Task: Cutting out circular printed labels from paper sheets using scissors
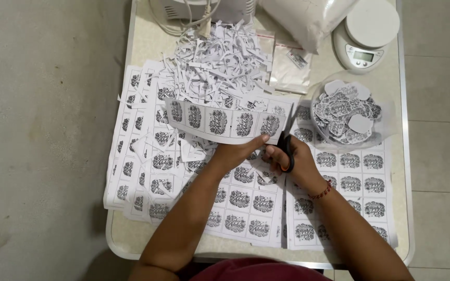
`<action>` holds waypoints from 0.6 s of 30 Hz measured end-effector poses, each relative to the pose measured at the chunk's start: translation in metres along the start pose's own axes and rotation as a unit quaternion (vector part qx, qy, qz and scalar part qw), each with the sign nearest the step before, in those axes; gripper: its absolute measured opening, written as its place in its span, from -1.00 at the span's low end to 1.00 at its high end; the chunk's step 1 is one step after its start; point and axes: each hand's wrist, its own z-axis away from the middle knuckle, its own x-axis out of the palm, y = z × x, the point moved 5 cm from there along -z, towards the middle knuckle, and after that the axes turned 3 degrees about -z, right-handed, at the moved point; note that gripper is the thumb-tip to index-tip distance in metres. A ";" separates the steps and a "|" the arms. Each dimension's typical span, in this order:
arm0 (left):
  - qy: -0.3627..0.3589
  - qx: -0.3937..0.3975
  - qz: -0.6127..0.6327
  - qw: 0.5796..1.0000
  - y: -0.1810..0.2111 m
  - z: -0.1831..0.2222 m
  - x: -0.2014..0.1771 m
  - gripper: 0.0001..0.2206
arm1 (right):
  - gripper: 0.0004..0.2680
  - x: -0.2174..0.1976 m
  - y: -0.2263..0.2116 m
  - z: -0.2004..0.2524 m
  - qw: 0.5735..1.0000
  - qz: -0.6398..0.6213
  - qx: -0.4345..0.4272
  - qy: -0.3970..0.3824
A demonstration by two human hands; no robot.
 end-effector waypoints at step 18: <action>-0.017 0.076 0.005 0.997 0.004 0.002 0.002 -0.63 | -0.85 -0.030 0.026 -0.004 0.978 -0.141 -0.091 0.121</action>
